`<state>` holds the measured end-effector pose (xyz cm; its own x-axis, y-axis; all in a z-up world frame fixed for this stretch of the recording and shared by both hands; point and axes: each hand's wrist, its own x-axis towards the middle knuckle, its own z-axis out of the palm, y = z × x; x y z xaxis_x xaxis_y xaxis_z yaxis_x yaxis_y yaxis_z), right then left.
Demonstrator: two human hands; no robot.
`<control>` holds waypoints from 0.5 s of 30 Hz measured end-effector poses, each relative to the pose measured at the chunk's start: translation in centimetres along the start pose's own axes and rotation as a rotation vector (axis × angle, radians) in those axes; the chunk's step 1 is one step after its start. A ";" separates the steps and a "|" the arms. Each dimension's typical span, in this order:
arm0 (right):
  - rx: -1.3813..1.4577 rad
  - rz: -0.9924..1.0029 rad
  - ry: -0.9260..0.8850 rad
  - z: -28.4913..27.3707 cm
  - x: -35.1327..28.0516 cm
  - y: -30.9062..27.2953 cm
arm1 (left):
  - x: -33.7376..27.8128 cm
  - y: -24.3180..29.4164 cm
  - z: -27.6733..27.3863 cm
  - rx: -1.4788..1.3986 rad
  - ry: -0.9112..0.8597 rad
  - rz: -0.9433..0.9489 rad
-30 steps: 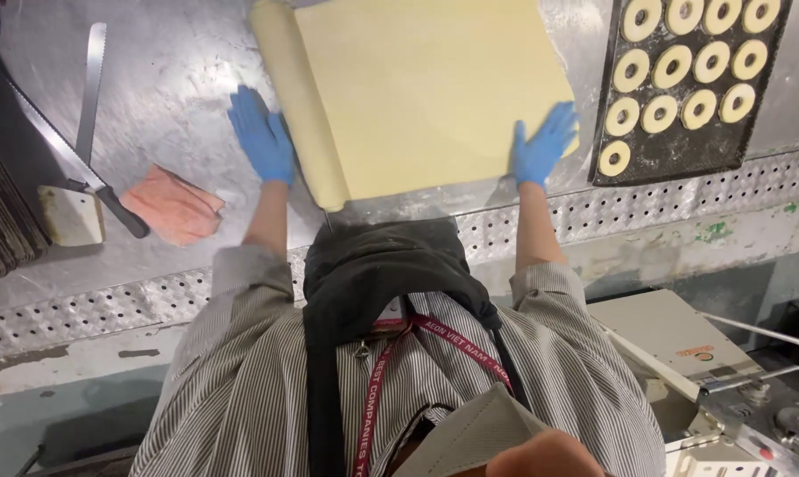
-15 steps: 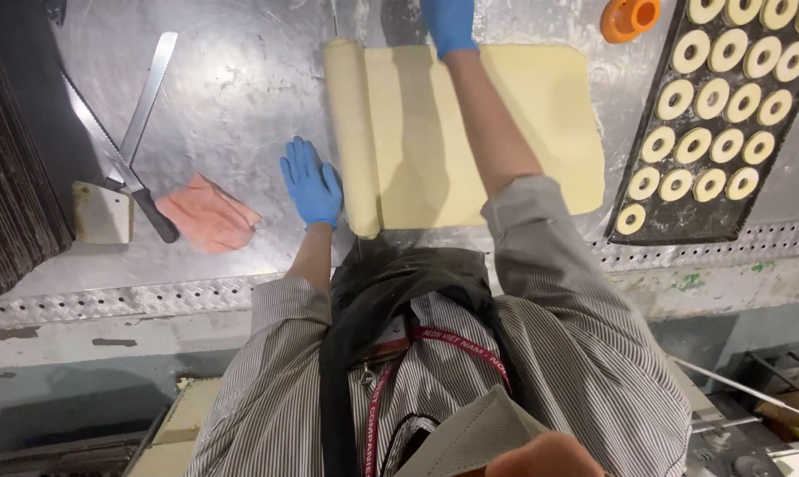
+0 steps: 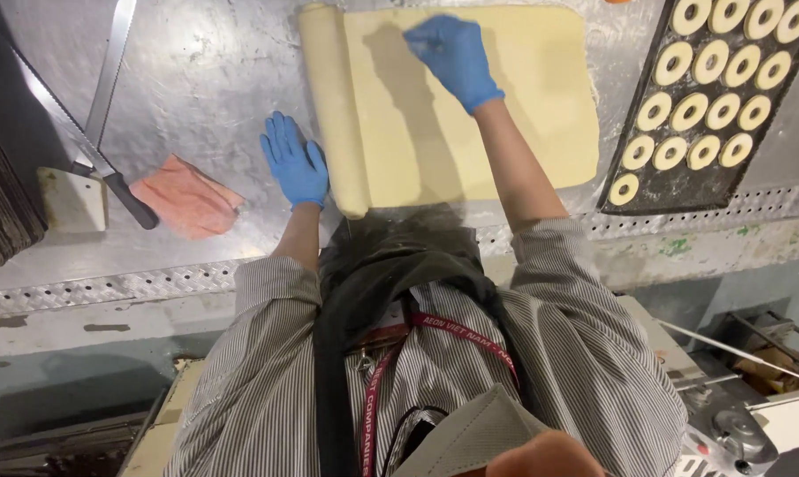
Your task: Processing dough through a rolling machine and cutting out donut shapes.
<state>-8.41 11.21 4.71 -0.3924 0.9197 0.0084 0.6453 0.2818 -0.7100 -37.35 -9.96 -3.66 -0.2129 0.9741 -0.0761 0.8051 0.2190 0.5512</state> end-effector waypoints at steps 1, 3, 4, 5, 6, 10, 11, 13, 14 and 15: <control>0.002 0.006 0.003 -0.2 -2.7 0.8 | -0.1 -0.1 0.0 0.002 -0.006 0.004; 0.237 0.178 0.158 -0.7 -7.7 2.6 | 0.1 -0.2 0.2 0.006 0.017 0.015; 0.238 0.179 0.161 -1.7 -8.9 4.8 | 0.2 -0.3 0.4 0.008 0.016 0.018; 0.030 0.213 0.224 -2.5 -10.4 6.9 | 0.1 -0.5 0.5 0.016 0.031 0.031; -0.180 0.245 0.283 -3.3 -12.0 9.0 | -0.1 -0.8 0.7 0.025 0.046 0.044; -0.614 0.345 0.229 2.0 -8.9 7.6 | 0.1 -0.8 0.9 0.060 0.042 0.062; -0.537 0.355 0.054 3.7 -7.3 5.3 | 0.0 -0.8 1.0 0.065 0.037 0.055; -0.453 0.375 -0.118 7.5 -6.2 0.2 | -0.2 -0.7 0.9 0.071 0.019 0.054; -0.471 0.231 -0.158 9.6 -6.7 -2.7 | -0.3 -0.5 0.6 0.073 0.011 0.055; -0.490 0.082 -0.193 11.5 -6.7 -5.4 | 0.0 -0.2 0.5 0.073 0.009 0.057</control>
<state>-16.83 0.36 0.36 -0.4112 0.8902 -0.1960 0.8915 0.3480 -0.2900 -37.22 -9.99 -4.18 -0.1704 0.9846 -0.0393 0.8540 0.1675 0.4925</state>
